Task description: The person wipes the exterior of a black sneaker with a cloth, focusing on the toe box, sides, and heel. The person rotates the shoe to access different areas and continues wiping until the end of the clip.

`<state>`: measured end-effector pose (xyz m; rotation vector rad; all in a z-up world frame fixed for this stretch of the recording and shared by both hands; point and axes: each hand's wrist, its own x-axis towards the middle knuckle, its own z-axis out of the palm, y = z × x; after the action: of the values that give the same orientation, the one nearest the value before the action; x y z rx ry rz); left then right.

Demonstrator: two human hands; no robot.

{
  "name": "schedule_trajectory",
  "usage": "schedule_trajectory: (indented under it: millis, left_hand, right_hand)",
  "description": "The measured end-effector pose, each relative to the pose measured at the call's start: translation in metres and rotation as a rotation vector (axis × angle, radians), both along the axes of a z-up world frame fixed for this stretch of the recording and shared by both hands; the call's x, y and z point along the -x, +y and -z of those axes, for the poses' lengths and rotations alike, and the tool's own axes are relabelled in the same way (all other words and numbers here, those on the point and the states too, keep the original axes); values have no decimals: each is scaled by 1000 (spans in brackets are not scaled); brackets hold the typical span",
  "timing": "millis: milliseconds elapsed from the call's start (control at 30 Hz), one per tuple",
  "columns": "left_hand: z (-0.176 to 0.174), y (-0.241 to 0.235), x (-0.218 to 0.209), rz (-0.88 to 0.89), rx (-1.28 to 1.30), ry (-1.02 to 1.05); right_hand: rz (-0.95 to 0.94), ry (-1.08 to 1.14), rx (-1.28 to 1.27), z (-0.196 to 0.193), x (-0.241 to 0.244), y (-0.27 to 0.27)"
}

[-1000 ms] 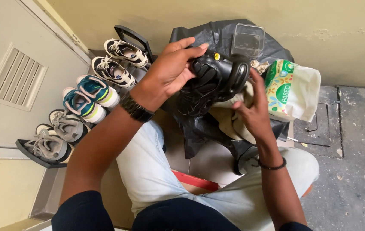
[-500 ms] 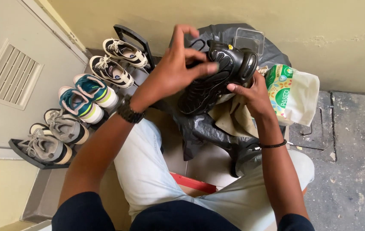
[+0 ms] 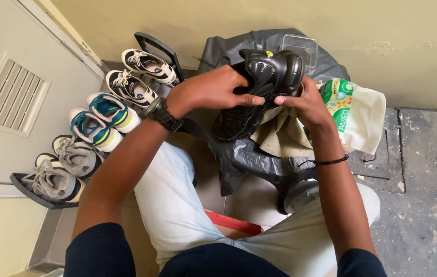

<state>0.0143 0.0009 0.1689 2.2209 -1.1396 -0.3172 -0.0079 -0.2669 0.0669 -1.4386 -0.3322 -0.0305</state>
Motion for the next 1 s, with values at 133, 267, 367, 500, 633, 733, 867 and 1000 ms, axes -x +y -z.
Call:
schedule_trajectory:
  millis: [133, 267, 367, 500, 633, 733, 867, 1000]
  left_hand:
    - [27, -11, -22, -42, 41, 125]
    - [37, -11, -24, -138, 167, 106]
    - [26, -20, -6, -163, 112, 5]
    - [39, -28, 0, -104, 110, -201]
    - [34, -26, 17, -44, 198, -274]
    - [46, -22, 16, -63, 246, -350]
    - [39, -13, 25, -149, 252, -511]
    - [43, -12, 23, -94, 180, -435]
  right_hand:
    - [33, -12, -12, 9, -6, -5]
    - [127, -21, 20, -18, 11, 7]
    - [179, -40, 47, -19, 17, 11]
    - [74, 111, -124, 13, 6, -5]
    - [-40, 114, -222, 16, 0, -15]
    - [-18, 123, -204, 24, 1, -14]
    - [15, 111, -201, 31, 3, -13]
    - [30, 124, -164, 24, 4, -9]
